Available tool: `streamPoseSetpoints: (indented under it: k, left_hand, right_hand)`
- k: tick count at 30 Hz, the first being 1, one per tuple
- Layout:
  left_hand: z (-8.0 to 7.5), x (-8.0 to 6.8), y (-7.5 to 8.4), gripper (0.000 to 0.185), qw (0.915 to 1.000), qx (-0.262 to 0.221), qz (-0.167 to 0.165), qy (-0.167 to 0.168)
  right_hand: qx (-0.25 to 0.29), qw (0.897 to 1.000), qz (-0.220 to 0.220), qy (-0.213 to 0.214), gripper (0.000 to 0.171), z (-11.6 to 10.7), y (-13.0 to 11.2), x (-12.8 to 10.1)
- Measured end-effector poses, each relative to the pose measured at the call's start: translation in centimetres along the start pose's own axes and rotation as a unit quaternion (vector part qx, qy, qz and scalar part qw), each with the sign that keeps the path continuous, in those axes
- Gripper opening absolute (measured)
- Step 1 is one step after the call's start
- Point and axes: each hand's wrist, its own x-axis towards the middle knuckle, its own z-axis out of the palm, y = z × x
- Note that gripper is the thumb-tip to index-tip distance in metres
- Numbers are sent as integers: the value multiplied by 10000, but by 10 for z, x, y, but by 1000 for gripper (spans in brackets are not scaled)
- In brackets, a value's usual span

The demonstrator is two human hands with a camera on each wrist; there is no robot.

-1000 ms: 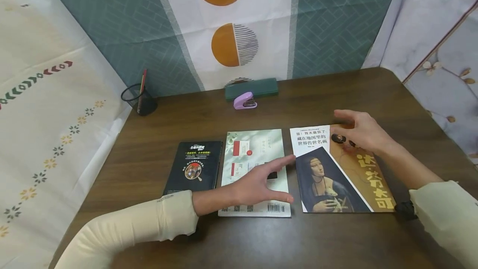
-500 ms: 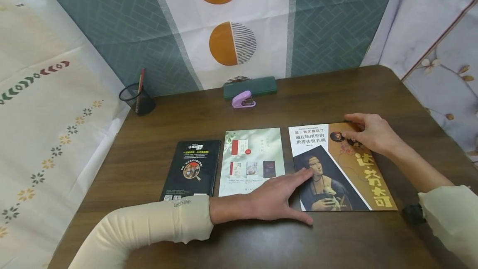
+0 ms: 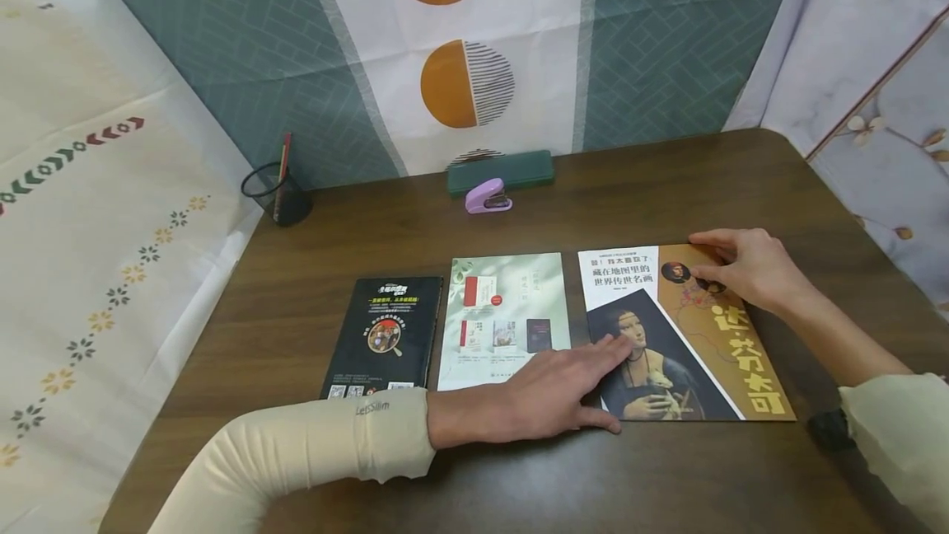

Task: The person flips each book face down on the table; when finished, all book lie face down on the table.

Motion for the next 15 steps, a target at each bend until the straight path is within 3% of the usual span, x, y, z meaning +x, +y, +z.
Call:
streamPoseSetpoints:
  k: [4, 6, 11, 15]
  left_hand:
    - [-3, 2, -1, 88, 9972, 637, 403, -35]
    - [-4, 3, -1, 80, 9904, 1179, 726, -26]
    - [-5, 3, 1, 57, 9545, 2548, 1547, 83]
    - [-6, 0, 3, 43, 9220, 3283, 2049, 151]
  right_hand:
    - [-16, 9999, 98, -69, 60, 0, 0, 0]
    - [-62, 9998, 133, -94, 59, -1, 0, 0]
    - [-171, 9996, 179, -124, 58, -1, 0, 0]
    - [-184, 9994, 229, -179, 61, -1, 1, 0]
